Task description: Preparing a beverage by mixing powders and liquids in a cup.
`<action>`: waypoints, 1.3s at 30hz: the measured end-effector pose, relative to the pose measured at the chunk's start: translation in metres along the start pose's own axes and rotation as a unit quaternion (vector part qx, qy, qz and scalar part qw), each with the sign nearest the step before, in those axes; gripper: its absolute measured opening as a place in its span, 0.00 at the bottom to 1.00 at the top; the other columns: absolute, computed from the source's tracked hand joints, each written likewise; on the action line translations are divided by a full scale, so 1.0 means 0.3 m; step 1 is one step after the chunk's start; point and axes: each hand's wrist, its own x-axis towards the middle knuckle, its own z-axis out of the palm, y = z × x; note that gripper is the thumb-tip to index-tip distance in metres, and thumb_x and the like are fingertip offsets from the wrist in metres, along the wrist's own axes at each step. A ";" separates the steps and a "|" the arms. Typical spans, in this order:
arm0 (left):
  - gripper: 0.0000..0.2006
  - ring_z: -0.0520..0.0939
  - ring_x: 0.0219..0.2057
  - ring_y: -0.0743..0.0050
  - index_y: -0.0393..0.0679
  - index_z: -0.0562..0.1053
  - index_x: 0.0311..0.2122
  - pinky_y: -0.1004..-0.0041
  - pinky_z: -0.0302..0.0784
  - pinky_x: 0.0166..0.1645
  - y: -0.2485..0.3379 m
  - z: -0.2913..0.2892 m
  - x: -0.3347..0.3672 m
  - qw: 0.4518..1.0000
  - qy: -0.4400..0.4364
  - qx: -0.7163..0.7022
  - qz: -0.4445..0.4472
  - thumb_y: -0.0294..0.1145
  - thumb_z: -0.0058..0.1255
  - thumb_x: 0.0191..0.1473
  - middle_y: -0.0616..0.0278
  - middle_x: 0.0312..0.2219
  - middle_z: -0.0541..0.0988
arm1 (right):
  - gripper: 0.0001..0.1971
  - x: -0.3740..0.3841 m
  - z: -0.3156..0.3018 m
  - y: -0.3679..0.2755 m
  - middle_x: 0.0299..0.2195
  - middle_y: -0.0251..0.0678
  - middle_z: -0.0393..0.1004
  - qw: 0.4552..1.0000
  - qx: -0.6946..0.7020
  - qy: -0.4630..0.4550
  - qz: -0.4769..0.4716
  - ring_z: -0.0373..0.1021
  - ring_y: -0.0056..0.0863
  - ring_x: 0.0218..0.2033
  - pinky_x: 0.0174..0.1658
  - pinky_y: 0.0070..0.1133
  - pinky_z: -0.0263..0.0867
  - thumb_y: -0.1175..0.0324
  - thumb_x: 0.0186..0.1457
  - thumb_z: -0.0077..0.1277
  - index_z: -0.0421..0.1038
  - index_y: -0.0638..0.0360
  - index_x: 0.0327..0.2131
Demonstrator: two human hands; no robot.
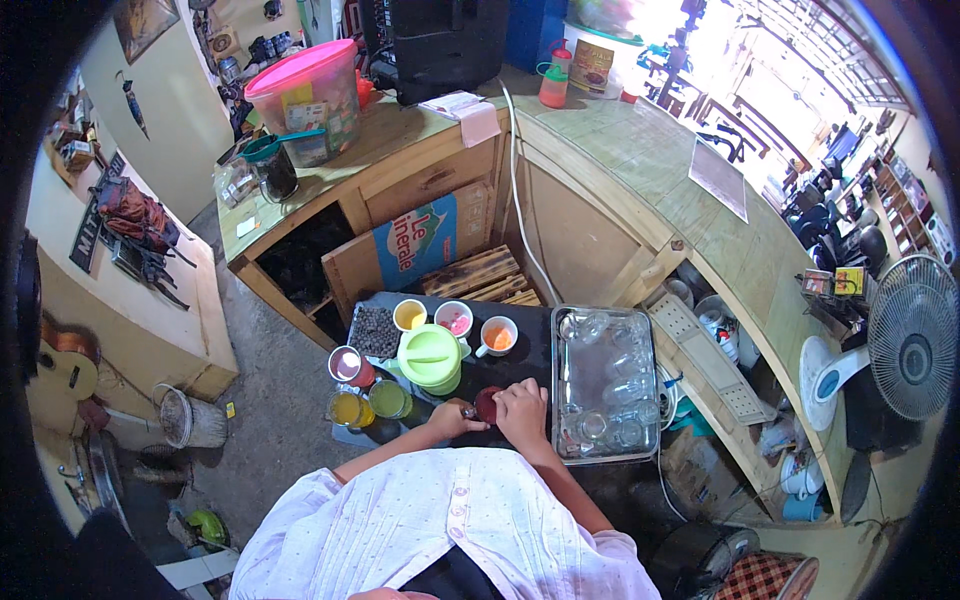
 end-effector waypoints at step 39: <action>0.30 0.81 0.27 0.50 0.42 0.75 0.23 0.60 0.74 0.32 0.008 0.001 -0.011 0.998 0.049 -0.031 0.024 0.65 0.64 0.36 0.53 0.23 0.79 | 0.03 -0.009 0.011 0.016 0.24 0.30 0.75 0.999 0.047 -0.010 0.015 0.68 0.32 0.35 0.38 0.31 0.58 0.69 0.46 0.56 0.79 0.52 0.23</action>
